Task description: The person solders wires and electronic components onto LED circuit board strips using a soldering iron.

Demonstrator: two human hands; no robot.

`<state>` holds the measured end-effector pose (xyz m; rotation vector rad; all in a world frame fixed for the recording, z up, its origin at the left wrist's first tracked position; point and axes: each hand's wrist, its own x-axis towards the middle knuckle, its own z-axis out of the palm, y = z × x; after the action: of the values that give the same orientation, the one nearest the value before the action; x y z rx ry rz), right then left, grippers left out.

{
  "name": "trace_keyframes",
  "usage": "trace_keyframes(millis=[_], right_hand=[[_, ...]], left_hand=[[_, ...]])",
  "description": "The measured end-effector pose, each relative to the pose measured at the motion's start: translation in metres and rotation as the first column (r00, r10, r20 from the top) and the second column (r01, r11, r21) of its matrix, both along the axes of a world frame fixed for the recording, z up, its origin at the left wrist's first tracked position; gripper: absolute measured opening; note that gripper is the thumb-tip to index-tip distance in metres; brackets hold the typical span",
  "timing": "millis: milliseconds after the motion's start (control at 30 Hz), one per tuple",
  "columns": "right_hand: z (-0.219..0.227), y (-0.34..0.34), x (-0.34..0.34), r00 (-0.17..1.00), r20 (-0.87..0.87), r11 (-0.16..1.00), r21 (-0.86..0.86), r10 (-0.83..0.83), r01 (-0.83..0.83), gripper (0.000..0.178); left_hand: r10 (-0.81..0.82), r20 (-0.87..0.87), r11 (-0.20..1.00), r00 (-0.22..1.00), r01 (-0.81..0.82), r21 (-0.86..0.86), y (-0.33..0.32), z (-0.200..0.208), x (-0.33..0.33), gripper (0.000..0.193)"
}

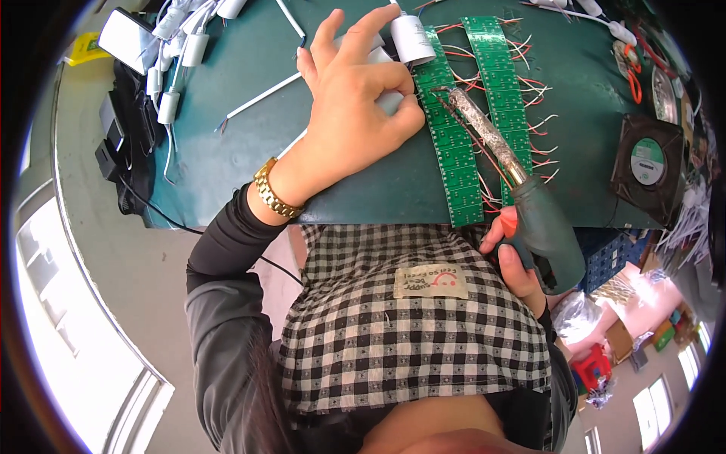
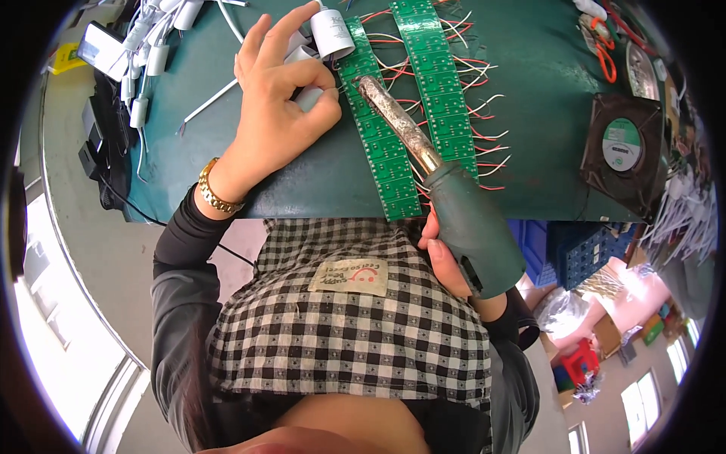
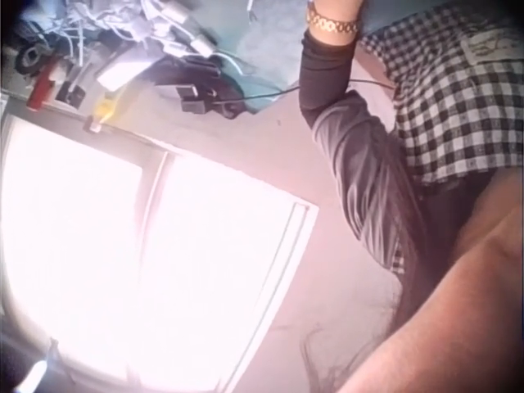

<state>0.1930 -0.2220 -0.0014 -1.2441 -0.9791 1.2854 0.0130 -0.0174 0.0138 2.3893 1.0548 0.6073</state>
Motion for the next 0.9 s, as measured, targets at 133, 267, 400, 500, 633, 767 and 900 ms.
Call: trace_keyframes(millis=[133, 267, 400, 500, 633, 767, 900], right_hand=[[0.003, -0.002, -0.002, 0.991, 0.131, 0.999, -0.046, 0.000, 0.006, 0.016], [0.001, -0.001, 0.002, 0.933, 0.353, 0.997, -0.006, 0.068, -0.071, 0.013], [-0.002, -0.003, -0.005, 0.930, 0.367, 0.999, -0.031, 0.023, -0.012, 0.016], [-0.009, -0.008, -0.014, 0.853, -0.329, 0.906, -0.269, -0.406, 0.327, 0.019], [-0.006, -0.011, 0.003, 0.932, 0.362, 0.998, -0.057, 0.008, 0.014, 0.023], [-0.011, -0.022, 0.008, 0.773, 0.623, 0.993, -0.072, 0.118, -0.094, 0.026], [-0.008, -0.020, 0.008, 0.661, 0.706, 0.966, -0.211, 0.257, -0.150, 0.023]], left_hand=[[-0.020, 0.046, 1.000, 0.999, 0.019, 0.018, 0.001, 0.000, -0.003, 0.007], [-0.146, 0.243, 0.965, 0.959, 0.083, 0.249, 0.015, -0.048, -0.005, 0.007], [0.006, -0.140, 0.997, 0.990, -0.016, -0.075, -0.001, 0.009, 0.005, 0.007], [-0.006, -0.054, 0.999, 0.999, 0.004, -0.032, 0.000, 0.000, 0.003, 0.008], [0.025, -0.137, 0.999, 0.990, -0.030, -0.037, 0.005, -0.014, 0.004, 0.009], [-0.142, 0.155, 0.955, 0.978, 0.094, 0.281, 0.006, -0.012, 0.010, 0.010], [-0.013, -0.151, 0.999, 0.988, 0.007, -0.043, -0.002, 0.007, 0.006, 0.010]])
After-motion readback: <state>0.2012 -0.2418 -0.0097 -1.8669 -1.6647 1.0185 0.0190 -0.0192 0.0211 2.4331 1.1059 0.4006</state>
